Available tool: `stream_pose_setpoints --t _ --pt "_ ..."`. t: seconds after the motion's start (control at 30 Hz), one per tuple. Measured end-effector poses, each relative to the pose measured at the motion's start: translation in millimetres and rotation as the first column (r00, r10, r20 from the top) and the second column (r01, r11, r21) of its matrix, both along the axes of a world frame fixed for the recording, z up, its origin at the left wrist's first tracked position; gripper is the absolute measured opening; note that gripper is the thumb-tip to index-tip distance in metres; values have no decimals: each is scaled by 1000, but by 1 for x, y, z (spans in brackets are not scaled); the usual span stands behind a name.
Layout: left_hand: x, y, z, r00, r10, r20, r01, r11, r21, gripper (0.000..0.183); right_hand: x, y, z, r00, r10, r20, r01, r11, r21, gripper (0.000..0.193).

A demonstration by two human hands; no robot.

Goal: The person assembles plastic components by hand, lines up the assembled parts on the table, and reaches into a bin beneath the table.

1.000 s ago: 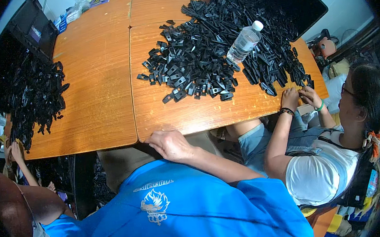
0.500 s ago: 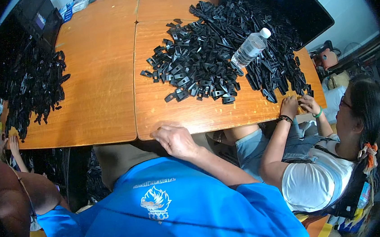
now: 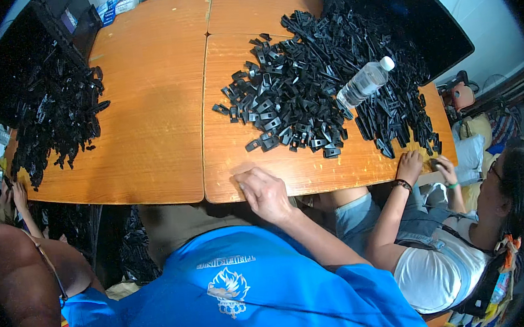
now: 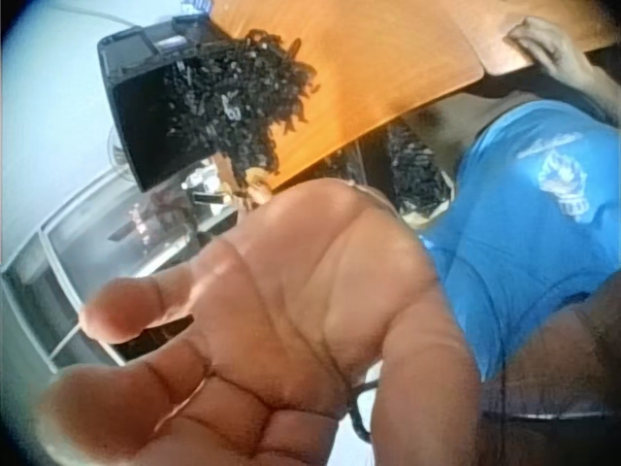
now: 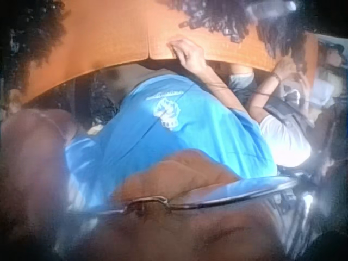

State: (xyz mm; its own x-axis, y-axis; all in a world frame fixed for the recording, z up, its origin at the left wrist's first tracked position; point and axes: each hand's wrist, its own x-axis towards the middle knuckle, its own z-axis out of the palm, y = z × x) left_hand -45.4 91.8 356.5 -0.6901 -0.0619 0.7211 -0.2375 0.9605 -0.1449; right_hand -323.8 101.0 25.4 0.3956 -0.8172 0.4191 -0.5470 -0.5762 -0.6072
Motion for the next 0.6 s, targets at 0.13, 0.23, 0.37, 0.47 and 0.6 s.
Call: stream_pose_setpoints --t 0.13,0.23,0.37,0.47,0.6 --pt "4 -2 -10 998 -66 5 66 998 13 65 -3 -1 -6 995 -13 95 10 999 31 26" --pt "-14 -28 -13 992 -122 21 122 992 20 65 -23 21 -14 998 50 25 -48 997 -52 25" --pt "58 -17 -115 860 507 -57 -457 815 356 42 -74 88 -18 979 -36 -199 96 950 297 19" --pt "92 -34 -212 808 508 300 -588 731 346 54 -125 132 -83 945 -299 -135 326 816 477 17" --pt "147 -24 -270 675 551 490 -738 510 443 62 -182 166 -191 775 -574 -264 604 549 578 18"
